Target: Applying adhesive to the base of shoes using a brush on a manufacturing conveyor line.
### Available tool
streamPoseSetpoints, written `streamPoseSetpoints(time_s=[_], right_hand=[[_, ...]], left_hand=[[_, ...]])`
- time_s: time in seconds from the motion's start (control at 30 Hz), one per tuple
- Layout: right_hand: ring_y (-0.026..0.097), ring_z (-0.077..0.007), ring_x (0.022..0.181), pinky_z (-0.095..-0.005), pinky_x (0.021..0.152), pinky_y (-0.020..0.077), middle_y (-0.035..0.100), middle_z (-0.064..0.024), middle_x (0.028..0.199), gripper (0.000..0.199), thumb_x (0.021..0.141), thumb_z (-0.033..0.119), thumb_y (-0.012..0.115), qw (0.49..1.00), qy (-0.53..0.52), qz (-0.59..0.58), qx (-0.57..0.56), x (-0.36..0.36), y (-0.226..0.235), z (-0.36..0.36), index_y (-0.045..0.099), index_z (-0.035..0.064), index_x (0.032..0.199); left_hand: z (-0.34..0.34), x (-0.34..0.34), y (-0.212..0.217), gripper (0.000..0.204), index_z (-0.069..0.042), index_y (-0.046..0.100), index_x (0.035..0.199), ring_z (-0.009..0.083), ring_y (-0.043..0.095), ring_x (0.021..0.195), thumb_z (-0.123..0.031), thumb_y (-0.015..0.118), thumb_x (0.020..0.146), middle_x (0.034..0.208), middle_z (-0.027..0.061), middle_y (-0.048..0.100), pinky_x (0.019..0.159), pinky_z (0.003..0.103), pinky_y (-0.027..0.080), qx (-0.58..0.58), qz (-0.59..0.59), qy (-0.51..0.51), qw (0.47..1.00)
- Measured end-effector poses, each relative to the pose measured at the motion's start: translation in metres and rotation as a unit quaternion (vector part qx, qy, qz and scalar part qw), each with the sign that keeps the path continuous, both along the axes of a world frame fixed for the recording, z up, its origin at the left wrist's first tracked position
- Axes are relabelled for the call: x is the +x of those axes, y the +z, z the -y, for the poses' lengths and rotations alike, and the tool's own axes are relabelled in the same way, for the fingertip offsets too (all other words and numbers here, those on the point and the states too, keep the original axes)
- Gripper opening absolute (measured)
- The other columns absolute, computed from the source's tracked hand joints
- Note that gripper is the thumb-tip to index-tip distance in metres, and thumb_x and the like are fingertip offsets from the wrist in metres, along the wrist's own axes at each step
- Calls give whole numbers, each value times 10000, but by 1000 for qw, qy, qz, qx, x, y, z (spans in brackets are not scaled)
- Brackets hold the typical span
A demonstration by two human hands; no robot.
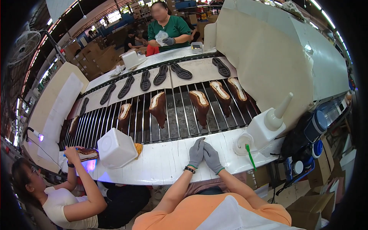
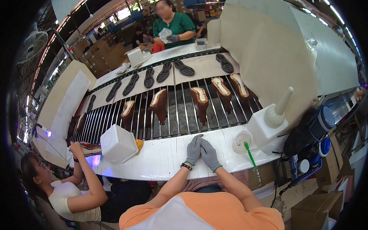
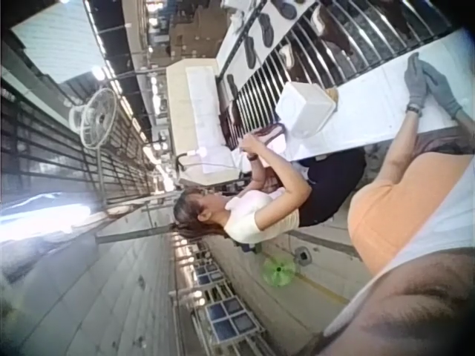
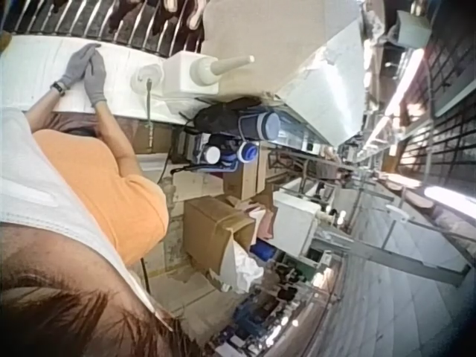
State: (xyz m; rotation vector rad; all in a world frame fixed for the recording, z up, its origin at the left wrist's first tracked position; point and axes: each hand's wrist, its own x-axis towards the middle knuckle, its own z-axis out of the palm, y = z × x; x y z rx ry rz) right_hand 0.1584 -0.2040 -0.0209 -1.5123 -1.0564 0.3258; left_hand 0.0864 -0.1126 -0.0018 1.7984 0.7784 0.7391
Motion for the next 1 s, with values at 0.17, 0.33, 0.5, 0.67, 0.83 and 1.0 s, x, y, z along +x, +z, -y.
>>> streamPoseSetpoints(time_s=[0.17, 0.33, 0.5, 0.67, 0.83, 1.0], right_hand=[[568, -356, 1209, -384, 1039, 439, 600, -217, 1278, 362, 904, 34, 512, 1000, 3, -7, -9, 1, 0, 1, 578, -37, 1252], [568, -353, 1210, -385, 1045, 434, 600, -217, 1278, 352, 908, 39, 513, 1000, 0, 4, -1, 1, 1, 1, 583, -37, 1245], [569, -349, 1210, -382, 1046, 432, 599, -213, 1279, 356, 908, 37, 512, 1000, 0, -1, -6, 1, 1, 1, 582, -36, 1249], [570, -346, 1209, -379, 1042, 434, 594, -211, 1287, 369, 908, 36, 509, 1000, 8, -18, -12, 2, 1, 1, 570, -32, 1265], [568, -350, 1208, -382, 1031, 440, 592, -215, 1285, 365, 911, 39, 507, 1000, 8, -5, -7, 3, 0, 1, 568, -34, 1264], [570, -356, 1201, -383, 1027, 442, 595, -217, 1276, 358, 913, 41, 506, 1000, 5, 8, -4, 2, 0, 0, 571, -34, 1257]], left_hand=[[1, 1, 0, 364, -80, 635, 1225, 299, 675, 951, -315, 433, 1035, 1044, 171, 701, 830, 363, 503, 4, 9, 3, 1000], [1, 2, -1, 364, -43, 644, 1205, 254, 675, 945, -293, 441, 1036, 1044, 160, 707, 844, 339, 497, -14, 4, 6, 1000], [1, 2, -2, 360, -57, 647, 1208, 271, 679, 916, -293, 438, 1034, 1006, 176, 703, 826, 344, 502, -14, 0, 8, 1000], [1, 2, -3, 361, -93, 636, 1229, 325, 678, 939, -316, 433, 1031, 1017, 192, 697, 816, 377, 507, 10, 4, 8, 1000], [1, 3, -4, 364, -119, 625, 1246, 360, 674, 938, -338, 432, 1028, 1011, 193, 696, 803, 403, 511, 7, 6, 8, 1000], [1, 2, -2, 360, -116, 626, 1239, 354, 678, 926, -333, 433, 1027, 997, 192, 697, 796, 405, 512, -10, -5, 9, 1000]])
